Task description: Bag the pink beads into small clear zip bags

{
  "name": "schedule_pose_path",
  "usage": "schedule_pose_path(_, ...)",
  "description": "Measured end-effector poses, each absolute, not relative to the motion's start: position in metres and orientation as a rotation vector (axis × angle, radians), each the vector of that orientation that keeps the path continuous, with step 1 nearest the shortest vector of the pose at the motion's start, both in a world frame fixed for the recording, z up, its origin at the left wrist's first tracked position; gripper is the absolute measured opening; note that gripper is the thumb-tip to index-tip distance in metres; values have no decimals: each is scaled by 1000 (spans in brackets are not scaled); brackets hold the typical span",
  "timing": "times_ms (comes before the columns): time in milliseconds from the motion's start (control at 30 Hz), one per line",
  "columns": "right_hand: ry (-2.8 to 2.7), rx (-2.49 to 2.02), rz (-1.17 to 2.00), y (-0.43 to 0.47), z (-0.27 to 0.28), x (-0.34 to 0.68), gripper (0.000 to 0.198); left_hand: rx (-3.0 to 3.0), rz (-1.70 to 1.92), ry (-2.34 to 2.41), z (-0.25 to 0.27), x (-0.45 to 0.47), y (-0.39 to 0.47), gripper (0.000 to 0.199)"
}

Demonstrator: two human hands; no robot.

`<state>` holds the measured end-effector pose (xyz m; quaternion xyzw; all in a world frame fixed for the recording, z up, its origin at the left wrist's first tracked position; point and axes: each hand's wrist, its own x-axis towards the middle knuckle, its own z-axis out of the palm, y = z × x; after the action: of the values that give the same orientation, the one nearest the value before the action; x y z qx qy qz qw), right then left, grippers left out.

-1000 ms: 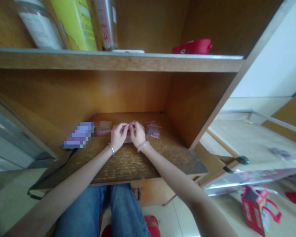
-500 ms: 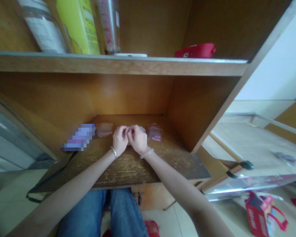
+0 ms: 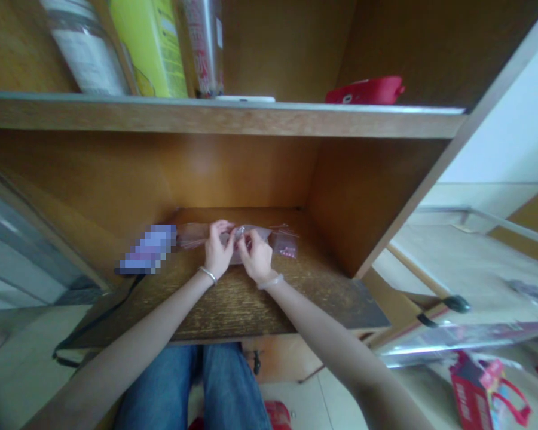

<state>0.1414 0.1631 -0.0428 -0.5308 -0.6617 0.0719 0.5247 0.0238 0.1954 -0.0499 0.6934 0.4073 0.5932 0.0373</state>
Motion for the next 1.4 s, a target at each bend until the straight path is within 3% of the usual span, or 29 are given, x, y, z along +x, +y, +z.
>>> schedule_pose_path(167, -1587, -1295, 167, 164, -44, 144, 22, 2406, 1655, 1228, -50, 24, 192, 18)
schedule_pose_path(400, -1630, -1196, 192, 168, -48, 147, 19, 2342, 1645, 1173, -53, 27, 195, 26)
schedule_pose_path(500, -1589, -1146, 346, 170, -49, 145, 19, 2320, 1626, 1188, -52, 25, 196, 34)
schedule_pose_path(633, -1248, -1017, 814, 176, -48, 140, 28, 2323, 1602, 1217, -50, 21, 199, 41)
schedule_pose_path(800, -937, -889, 1262, 188, -44, 143, 36, 2400, 1577, 1209, -50, 25, 196, 29)
schedule_pose_path(1133, -770, -849, 1615, 183, -36, 146, 39, 2276, 1649, 1210, -53, 26, 195, 22)
schedule_pose_path(1400, -791, -793, 1602, 190, -37, 158, 28, 2396, 1579, 1183, -49, 28, 191, 28)
